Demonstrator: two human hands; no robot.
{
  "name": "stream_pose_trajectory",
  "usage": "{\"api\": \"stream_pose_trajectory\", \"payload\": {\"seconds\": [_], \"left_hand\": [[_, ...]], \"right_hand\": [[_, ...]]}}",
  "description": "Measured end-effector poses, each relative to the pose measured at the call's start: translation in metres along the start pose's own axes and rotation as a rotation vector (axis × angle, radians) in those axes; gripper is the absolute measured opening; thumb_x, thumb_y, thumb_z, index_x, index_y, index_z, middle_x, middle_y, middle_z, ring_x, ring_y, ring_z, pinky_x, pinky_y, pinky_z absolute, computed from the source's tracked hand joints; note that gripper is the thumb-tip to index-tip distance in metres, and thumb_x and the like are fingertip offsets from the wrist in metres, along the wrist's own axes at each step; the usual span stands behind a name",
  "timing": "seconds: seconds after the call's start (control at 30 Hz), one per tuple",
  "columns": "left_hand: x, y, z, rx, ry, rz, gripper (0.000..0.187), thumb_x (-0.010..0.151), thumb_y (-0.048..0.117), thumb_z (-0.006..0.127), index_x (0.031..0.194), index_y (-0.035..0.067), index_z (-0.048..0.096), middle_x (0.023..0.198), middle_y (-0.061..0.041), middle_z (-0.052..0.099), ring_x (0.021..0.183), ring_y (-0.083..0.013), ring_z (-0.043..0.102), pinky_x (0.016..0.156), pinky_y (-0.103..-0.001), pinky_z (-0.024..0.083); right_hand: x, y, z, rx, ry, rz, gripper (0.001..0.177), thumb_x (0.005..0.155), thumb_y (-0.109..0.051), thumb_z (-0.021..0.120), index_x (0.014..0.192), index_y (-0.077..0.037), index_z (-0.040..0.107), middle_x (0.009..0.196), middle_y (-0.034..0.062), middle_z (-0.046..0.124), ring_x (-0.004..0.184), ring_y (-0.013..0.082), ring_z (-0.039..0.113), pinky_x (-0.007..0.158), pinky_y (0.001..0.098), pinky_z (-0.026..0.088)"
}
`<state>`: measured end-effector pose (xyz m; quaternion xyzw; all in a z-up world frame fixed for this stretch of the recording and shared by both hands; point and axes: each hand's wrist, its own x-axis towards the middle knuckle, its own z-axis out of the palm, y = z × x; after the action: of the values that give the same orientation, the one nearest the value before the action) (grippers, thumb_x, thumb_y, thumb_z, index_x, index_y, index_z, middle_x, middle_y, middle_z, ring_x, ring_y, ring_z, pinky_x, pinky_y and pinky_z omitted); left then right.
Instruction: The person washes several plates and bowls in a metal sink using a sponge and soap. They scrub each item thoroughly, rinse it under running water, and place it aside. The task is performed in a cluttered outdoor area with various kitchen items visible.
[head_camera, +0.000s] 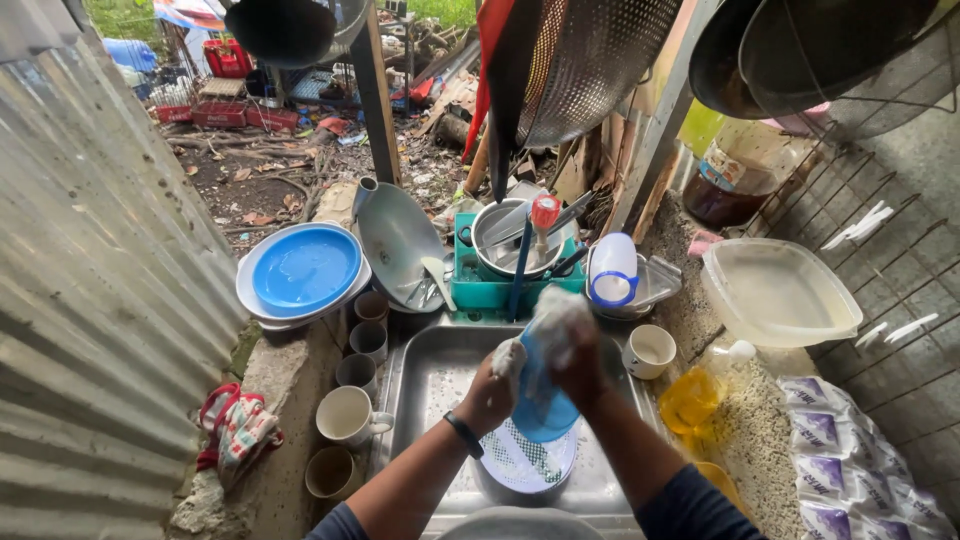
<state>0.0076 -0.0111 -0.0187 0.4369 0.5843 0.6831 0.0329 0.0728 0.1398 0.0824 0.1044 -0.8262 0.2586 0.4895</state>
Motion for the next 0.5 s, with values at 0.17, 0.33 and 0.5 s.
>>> {"api": "stream_pose_trajectory", "payload": {"seconds": [0.17, 0.33, 0.5], "left_hand": [[0.004, 0.082, 0.013, 0.035, 0.039, -0.003, 0.030, 0.103, 0.019, 0.042, 0.083, 0.006, 0.060, 0.074, -0.009, 0.056, 0.084, -0.0149, 0.043, 0.067, -0.038, 0.046], [0.001, -0.014, 0.000, 0.362, 0.104, 0.181, 0.025, 0.096, 0.017, 0.041, 0.078, 0.007, 0.057, 0.070, -0.009, 0.048, 0.063, -0.0360, 0.046, 0.058, -0.038, 0.044], [-0.015, -0.047, 0.008, -0.041, 0.158, 0.260, 0.058, 0.103, 0.050, 0.041, 0.094, -0.002, 0.064, 0.080, -0.008, 0.057, 0.094, -0.0095, 0.041, 0.066, -0.029, 0.047]], "right_hand": [[-0.005, 0.028, 0.015, -0.153, 0.001, -0.230, 0.035, 0.072, -0.024, 0.077, 0.094, 0.001, 0.066, 0.088, 0.0222, 0.063, 0.078, 0.0445, 0.062, 0.081, 0.0552, 0.052], [-0.014, 0.006, 0.014, -0.261, 0.071, -0.240, 0.043, 0.080, -0.024, 0.074, 0.106, 0.008, 0.060, 0.103, 0.0262, 0.060, 0.098, 0.0469, 0.061, 0.108, 0.0572, 0.043], [-0.033, 0.051, 0.022, 0.021, -0.156, -0.100, 0.031, 0.085, -0.027, 0.068, 0.097, 0.001, 0.069, 0.095, 0.0221, 0.068, 0.098, 0.0475, 0.063, 0.110, 0.0565, 0.039]]}}
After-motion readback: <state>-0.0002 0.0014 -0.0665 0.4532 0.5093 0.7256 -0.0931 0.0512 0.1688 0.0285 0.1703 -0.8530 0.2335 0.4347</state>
